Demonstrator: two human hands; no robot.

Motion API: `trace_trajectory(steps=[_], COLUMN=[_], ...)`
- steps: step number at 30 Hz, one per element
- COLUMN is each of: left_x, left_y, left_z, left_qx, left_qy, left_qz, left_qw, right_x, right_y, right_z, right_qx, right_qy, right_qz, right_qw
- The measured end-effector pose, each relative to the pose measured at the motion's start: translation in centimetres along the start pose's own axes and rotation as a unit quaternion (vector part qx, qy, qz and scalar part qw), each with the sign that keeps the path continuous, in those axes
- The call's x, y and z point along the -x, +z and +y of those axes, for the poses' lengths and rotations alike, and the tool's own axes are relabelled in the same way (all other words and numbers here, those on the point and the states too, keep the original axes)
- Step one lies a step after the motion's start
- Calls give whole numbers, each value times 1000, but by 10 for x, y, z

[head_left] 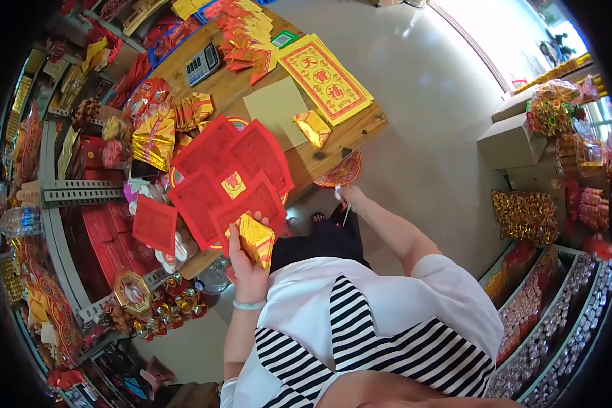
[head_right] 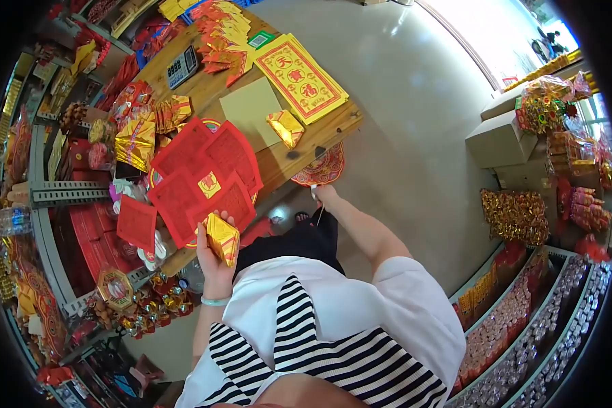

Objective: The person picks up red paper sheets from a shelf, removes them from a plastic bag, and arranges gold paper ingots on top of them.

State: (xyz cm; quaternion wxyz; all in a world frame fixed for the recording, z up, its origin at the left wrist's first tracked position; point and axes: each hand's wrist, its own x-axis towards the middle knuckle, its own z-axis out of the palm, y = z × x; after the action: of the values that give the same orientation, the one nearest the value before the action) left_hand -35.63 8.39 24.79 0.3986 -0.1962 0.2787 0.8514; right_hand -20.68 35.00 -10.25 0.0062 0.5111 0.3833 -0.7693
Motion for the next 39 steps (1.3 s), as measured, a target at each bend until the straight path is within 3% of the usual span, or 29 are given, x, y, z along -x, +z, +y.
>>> trace_trajectory(steps=[7,8,10,12,15,17,18,20,21,23,27,30,34,35,37,38,39], left_x=[15,20,24,27,32,28,24,16,13,6,-1,-5,-5,-4,3,5,7], left_y=[7,5,3,1,2,3,3,3,3,6,14,19,25,26,27,24,20], left_z=[4,5,5,3,5,7,7,5,4,-2,-19,-31,-33,-32,-26,-23,-21], left_qx=[-23,-31,-45,-40,-40,-46,-50,-60,-59,-133,-244,-358,-319,-306,-275,-274,-272], left_qy=[32,35,43,53,58,56,52,41,38,18,-4,5,52,69,28,34,11], left_qz=[45,44,44,59,77,83,87,91,90,105,113,102,59,47,33,28,14], left_qw=[998,998,997,996,995,994,994,993,993,985,963,928,945,948,960,961,962], right_x=[-182,-151,-81,-59,-54,-81,-51,13,52,106,234,263,229,191,131,163,125], right_y=[6,-13,13,22,5,-12,-3,25,37,69,133,146,135,125,96,100,81], right_z=[7,-25,-70,-78,-68,-23,-30,-41,-50,-53,-102,-117,-175,-180,-222,-268,-276], right_qx=[-211,-206,-358,-369,-283,-208,-147,-154,-61,-7,61,86,243,124,148,286,357], right_qy=[-86,-85,-72,-88,-29,-24,-17,1,0,-40,-98,-174,-302,-365,-362,-288,-363], right_qz=[176,170,-6,139,156,185,202,148,78,-59,-282,-346,-194,-175,-69,37,93], right_qw=[958,960,931,914,946,960,968,977,995,997,952,918,901,906,918,913,856])
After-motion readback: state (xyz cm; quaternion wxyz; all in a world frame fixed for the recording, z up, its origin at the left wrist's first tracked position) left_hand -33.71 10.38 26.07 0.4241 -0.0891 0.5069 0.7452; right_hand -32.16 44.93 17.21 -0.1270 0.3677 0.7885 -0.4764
